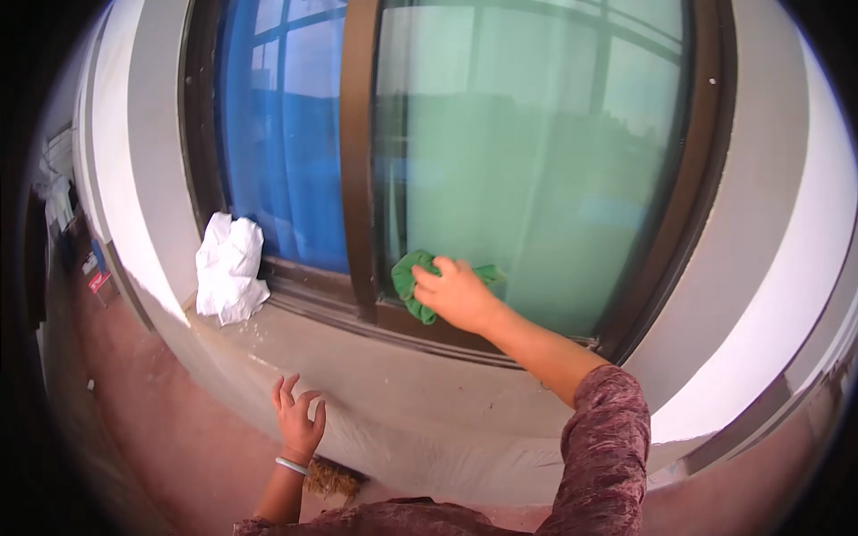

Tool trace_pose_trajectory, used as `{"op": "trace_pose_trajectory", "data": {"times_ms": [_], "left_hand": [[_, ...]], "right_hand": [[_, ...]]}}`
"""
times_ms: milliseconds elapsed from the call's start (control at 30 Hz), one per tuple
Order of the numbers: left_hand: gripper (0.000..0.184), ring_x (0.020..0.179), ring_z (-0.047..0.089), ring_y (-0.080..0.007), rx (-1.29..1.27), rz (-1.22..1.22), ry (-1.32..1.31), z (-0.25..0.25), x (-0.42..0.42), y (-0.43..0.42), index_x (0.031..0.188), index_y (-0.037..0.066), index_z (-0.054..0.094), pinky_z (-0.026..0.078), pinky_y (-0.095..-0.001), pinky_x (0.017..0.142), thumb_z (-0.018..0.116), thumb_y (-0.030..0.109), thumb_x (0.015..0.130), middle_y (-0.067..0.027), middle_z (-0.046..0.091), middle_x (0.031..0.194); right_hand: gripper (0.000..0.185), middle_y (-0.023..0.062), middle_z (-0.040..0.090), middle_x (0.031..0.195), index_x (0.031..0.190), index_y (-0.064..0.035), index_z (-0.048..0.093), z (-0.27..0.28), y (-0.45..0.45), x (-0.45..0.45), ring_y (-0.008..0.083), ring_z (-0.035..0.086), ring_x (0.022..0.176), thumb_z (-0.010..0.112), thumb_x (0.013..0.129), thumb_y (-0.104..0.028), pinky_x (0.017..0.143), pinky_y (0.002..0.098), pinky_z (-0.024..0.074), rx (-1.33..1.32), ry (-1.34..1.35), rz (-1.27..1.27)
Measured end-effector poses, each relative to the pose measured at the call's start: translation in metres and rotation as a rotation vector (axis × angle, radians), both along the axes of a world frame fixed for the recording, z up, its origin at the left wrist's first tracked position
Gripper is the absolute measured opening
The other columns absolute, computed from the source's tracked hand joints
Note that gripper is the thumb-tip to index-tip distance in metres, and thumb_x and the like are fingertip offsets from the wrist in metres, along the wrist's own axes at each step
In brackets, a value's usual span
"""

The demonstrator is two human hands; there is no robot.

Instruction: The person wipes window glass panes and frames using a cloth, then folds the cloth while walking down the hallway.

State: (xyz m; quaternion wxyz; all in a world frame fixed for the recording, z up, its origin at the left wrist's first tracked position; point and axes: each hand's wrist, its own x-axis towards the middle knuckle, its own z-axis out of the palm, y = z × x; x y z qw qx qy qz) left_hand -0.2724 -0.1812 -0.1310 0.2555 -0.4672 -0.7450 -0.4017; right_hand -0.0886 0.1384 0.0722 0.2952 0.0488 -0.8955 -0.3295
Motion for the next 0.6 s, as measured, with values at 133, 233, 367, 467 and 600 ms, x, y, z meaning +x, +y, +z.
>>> {"op": "trace_pose_trajectory", "data": {"times_ms": [133,233,367,467,600], "left_hand": [[0.024,0.136,0.034,-0.0451,-0.036,0.147,-0.135,-0.015,0.020,-0.073,0.098,0.012,0.068,0.032,-0.0535,0.111,0.075,0.006,0.076,-0.0172,0.051,0.135],[0.021,0.135,0.035,-0.0452,-0.048,0.267,-0.225,-0.040,0.023,-0.123,0.098,0.011,0.069,0.033,-0.0533,0.110,0.073,0.007,0.077,-0.0173,0.052,0.135],[0.021,0.135,0.036,-0.0443,-0.057,0.373,-0.342,-0.067,0.017,-0.189,0.097,0.010,0.068,0.035,-0.0529,0.108,0.074,0.006,0.078,-0.0158,0.052,0.134],[0.020,0.134,0.037,-0.0439,-0.081,0.444,-0.405,-0.081,0.007,-0.245,0.098,0.010,0.069,0.036,-0.0525,0.108,0.074,0.006,0.078,-0.0156,0.053,0.132],[0.021,0.133,0.039,-0.0431,-0.114,0.544,-0.441,-0.093,-0.012,-0.333,0.099,0.009,0.069,0.037,-0.0511,0.107,0.074,0.007,0.079,-0.0158,0.055,0.129]], "right_hand": [[0.042,0.0047,0.060,0.126,0.112,-0.0080,0.068,0.002,-0.040,0.008,0.0317,0.057,0.110,0.062,0.074,0.009,0.094,0.0403,0.0511,-0.763,0.084,-0.095],[0.034,0.0118,0.065,0.122,0.123,-0.0027,0.062,-0.008,-0.045,0.005,0.0235,0.065,0.109,0.064,0.089,0.000,0.092,0.0397,0.0558,-2.050,0.138,0.121],[0.044,0.0131,0.067,0.121,0.131,-0.0057,0.060,-0.023,-0.098,-0.002,0.0254,0.067,0.108,0.069,0.094,-0.027,0.090,0.0392,0.0573,-2.561,0.177,0.252],[0.048,0.0108,0.067,0.121,0.129,-0.0059,0.061,-0.038,-0.160,-0.023,0.0249,0.067,0.108,0.063,0.096,-0.040,0.089,0.0392,0.0576,-2.846,0.101,0.313],[0.044,0.0120,0.069,0.116,0.127,-0.0053,0.061,-0.107,-0.239,-0.082,0.0252,0.069,0.098,0.053,0.101,-0.040,0.082,0.0397,0.0598,-2.984,-0.128,1.004]]}}
